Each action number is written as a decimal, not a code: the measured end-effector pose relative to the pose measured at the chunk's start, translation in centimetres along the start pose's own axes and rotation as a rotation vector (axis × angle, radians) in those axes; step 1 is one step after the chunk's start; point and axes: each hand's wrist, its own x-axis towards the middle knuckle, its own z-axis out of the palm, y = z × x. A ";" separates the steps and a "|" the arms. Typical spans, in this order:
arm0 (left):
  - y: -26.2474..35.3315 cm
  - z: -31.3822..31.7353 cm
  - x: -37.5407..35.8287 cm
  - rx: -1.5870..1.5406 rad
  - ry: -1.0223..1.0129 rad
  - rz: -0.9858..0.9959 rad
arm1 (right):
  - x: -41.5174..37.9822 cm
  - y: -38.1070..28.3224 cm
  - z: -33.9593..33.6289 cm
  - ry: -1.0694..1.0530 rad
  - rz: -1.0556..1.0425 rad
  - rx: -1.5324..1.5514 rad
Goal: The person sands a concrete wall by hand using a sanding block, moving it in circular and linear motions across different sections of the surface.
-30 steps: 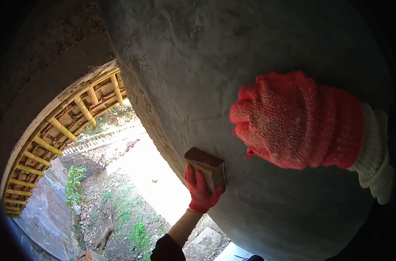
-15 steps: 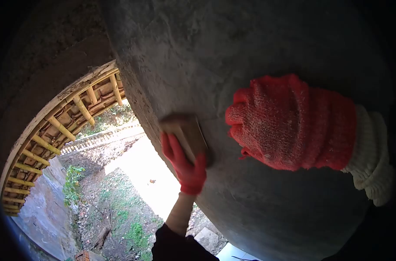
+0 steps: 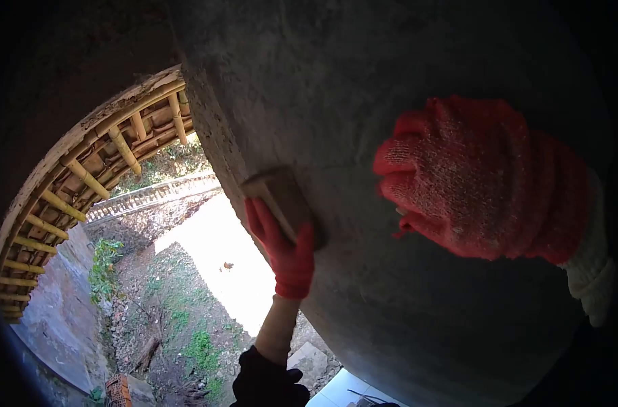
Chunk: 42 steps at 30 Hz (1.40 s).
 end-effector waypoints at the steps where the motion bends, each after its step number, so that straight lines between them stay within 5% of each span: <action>1: 1.7 0.2 -3.8 0.080 -0.083 0.068 | 0.3 -0.5 -0.5 -0.005 -0.004 0.008; 4: 5.4 1.6 -12.5 -0.004 -0.210 0.532 | 1.1 -1.6 -1.4 -0.215 0.081 -0.072; 6: 6.3 1.7 -12.0 -0.110 -0.177 0.565 | 0.5 -1.3 0.2 -0.075 0.122 0.056; 9: 3.0 1.1 -8.9 0.010 -0.046 0.214 | -0.3 -0.2 1.7 0.141 0.180 0.250; 12: -1.6 -0.1 -3.9 -0.134 0.077 -0.399 | 0.6 0.0 -0.5 -0.015 0.103 0.141; 15: -1.1 0.0 -3.5 -0.055 0.073 -0.451 | 0.5 -0.2 0.6 0.099 0.069 0.067; 18: 5.2 1.2 -7.5 -0.012 -0.024 -0.272 | 1.2 0.3 -0.4 0.010 0.080 0.173; 21: 11.6 2.7 -12.0 -0.041 -0.051 0.151 | 2.0 0.1 -1.5 -0.096 0.129 0.290; 22: 11.6 2.5 -12.2 -0.042 -0.042 0.135 | 1.6 0.0 -1.4 -0.108 0.115 0.294; 24: 11.5 2.5 -12.3 -0.173 -0.178 0.534 | 0.3 0.2 -1.2 -0.034 0.336 0.549; 28: 5.0 1.3 -9.8 0.055 0.015 -0.021 | -0.2 1.1 -0.8 -0.021 0.308 0.606; 31: -1.1 0.5 -6.6 -0.153 0.172 -0.554 | -0.1 0.8 -0.7 0.013 0.312 0.597; 32: -1.2 0.4 -7.1 -0.146 0.174 -0.551 | 0.0 0.8 -0.6 0.006 0.269 0.534; 37: 6.9 2.3 -11.3 -0.021 0.031 -0.113 | 0.5 0.6 -1.2 -0.025 0.124 0.282; 39: 10.6 2.5 -13.6 -0.055 -0.084 0.216 | 0.0 0.3 -1.1 -0.042 0.320 0.527; 42: 10.0 2.4 -14.5 -0.139 -0.196 0.395 | -0.3 0.7 -1.7 -0.097 0.308 0.463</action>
